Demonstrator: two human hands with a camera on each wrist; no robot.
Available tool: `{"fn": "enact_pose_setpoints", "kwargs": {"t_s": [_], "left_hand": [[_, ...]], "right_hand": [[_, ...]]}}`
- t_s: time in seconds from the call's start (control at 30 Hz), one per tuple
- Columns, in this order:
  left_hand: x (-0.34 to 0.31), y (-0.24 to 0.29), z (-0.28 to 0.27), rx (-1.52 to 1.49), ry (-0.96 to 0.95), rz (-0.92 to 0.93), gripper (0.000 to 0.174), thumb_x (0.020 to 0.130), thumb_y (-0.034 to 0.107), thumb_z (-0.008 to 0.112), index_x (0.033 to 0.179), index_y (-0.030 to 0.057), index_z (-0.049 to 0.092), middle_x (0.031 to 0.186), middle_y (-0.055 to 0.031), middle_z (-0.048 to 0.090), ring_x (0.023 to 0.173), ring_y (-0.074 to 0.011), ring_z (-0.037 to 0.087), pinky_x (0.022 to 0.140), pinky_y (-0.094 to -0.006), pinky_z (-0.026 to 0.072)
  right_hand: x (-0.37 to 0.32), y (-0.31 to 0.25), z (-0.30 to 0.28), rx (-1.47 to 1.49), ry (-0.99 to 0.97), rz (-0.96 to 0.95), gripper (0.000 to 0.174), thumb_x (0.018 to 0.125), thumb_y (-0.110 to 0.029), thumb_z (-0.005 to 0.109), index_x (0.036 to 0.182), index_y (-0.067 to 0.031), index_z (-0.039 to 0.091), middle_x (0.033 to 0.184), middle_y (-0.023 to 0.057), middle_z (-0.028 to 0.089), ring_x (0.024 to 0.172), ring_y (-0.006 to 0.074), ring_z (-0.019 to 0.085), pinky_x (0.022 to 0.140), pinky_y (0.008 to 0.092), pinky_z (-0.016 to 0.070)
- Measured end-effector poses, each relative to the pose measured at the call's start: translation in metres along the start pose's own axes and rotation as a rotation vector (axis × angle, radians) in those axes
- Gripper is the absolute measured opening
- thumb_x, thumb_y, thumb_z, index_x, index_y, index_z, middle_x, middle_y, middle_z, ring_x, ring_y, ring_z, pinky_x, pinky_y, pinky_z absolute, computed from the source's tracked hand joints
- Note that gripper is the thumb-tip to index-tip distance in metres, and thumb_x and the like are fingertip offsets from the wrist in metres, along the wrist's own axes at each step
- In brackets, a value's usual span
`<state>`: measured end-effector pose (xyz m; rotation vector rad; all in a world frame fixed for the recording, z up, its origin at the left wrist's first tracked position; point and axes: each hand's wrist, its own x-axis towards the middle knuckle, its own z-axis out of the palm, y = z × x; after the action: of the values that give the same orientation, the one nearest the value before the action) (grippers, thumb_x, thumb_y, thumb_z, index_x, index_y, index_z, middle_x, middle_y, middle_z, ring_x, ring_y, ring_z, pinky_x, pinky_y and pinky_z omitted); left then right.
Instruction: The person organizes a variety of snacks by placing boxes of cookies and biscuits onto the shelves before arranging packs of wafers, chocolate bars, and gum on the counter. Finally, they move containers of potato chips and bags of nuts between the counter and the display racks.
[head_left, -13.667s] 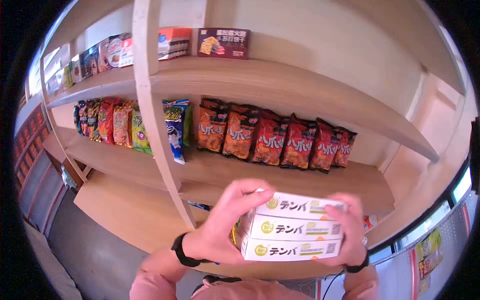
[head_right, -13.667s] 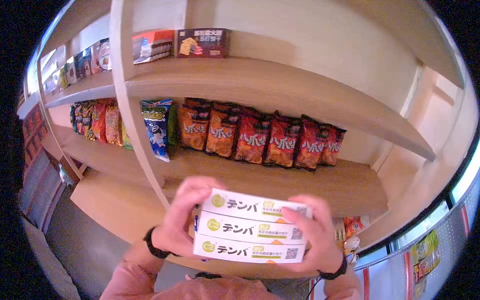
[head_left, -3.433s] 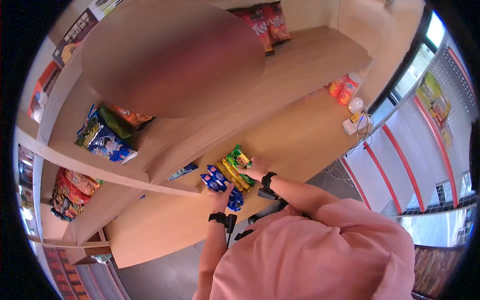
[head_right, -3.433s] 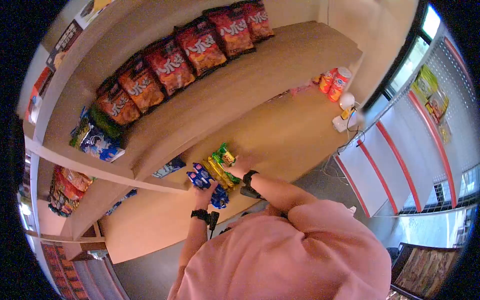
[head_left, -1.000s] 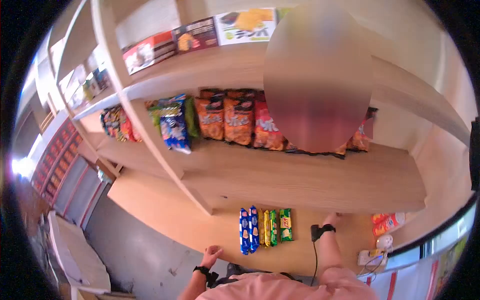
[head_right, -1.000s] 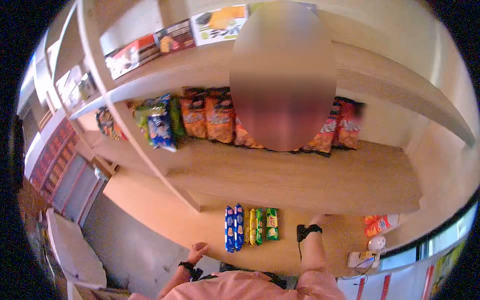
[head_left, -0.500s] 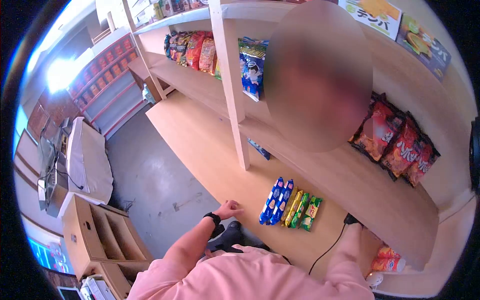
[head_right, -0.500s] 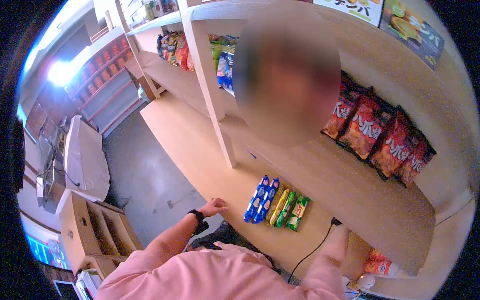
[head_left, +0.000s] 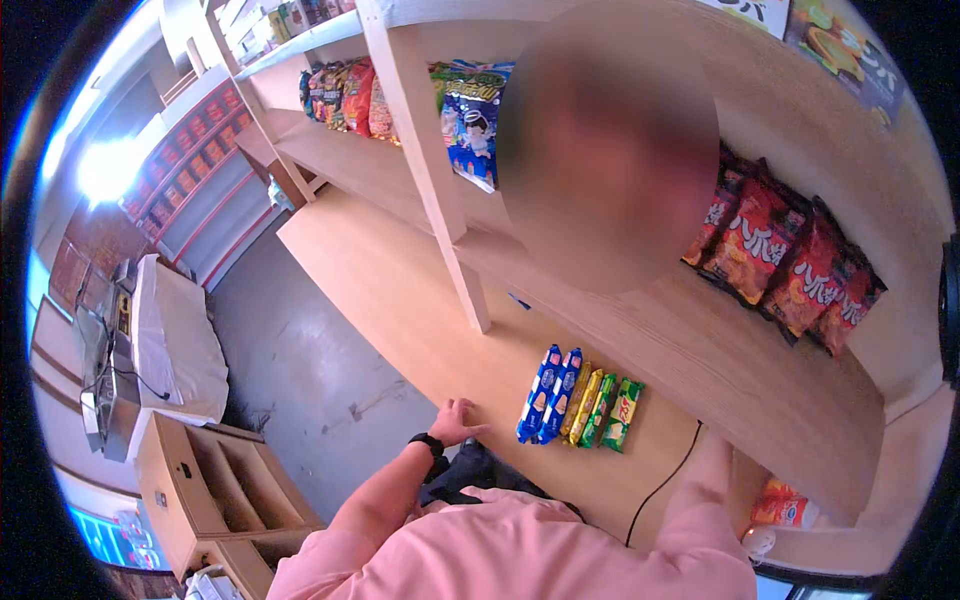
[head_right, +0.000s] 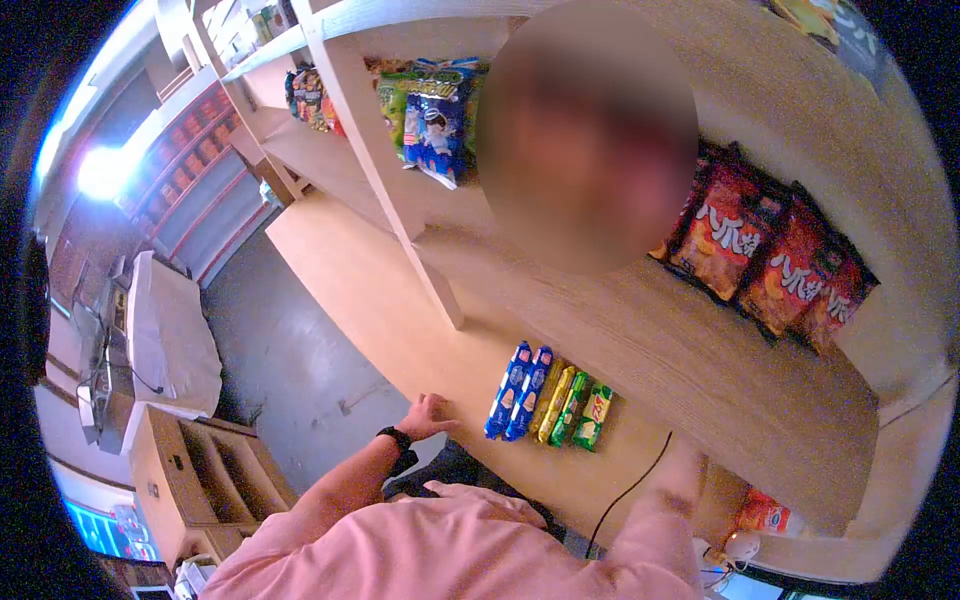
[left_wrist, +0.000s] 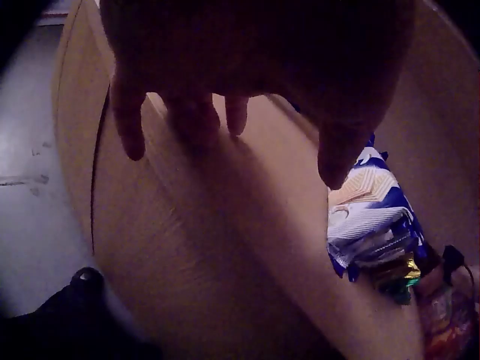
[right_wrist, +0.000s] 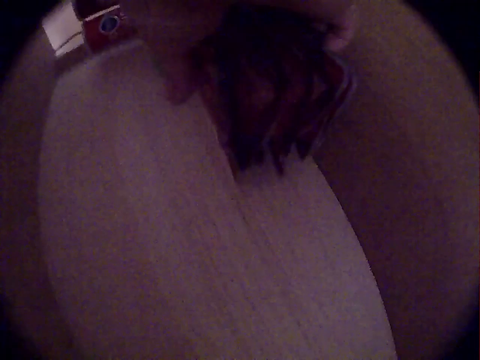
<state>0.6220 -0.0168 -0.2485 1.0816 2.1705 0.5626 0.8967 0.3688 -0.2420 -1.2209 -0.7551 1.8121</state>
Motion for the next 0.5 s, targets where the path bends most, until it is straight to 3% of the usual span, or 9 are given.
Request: {"fn": "enact_pose_setpoints", "kwargs": {"t_s": [0.3, 0.5], "left_hand": [[0.008, -0.011, 0.009, 0.027, -0.006, -0.003, 0.086, 0.062, 0.057, 0.077, 0.122, 0.0026, 0.047, 0.12, -0.0209, 0.044, 0.116, -0.0361, 0.044, 0.1, -0.0415, 0.0386], [0.015, -0.024, 0.018, 0.159, 0.065, 0.11, 0.078, 0.064, 0.05, 0.078, 0.117, 0.0019, 0.048, 0.117, -0.0205, 0.045, 0.113, -0.0356, 0.046, 0.097, -0.0422, 0.0408]], "right_hand": [[0.047, -0.008, -0.054, -0.005, -0.11, 0.026, 0.031, 0.092, -0.029, 0.046, 0.109, -0.0038, 0.053, 0.103, 0.0117, 0.061, 0.077, 0.022, 0.057, 0.073, 0.0382, 0.0504], [0.015, 0.045, -0.153, 0.041, -0.076, 0.082, 0.031, 0.091, -0.029, 0.046, 0.109, -0.0042, 0.053, 0.106, 0.0119, 0.061, 0.078, 0.0217, 0.057, 0.073, 0.0388, 0.0509]]}}
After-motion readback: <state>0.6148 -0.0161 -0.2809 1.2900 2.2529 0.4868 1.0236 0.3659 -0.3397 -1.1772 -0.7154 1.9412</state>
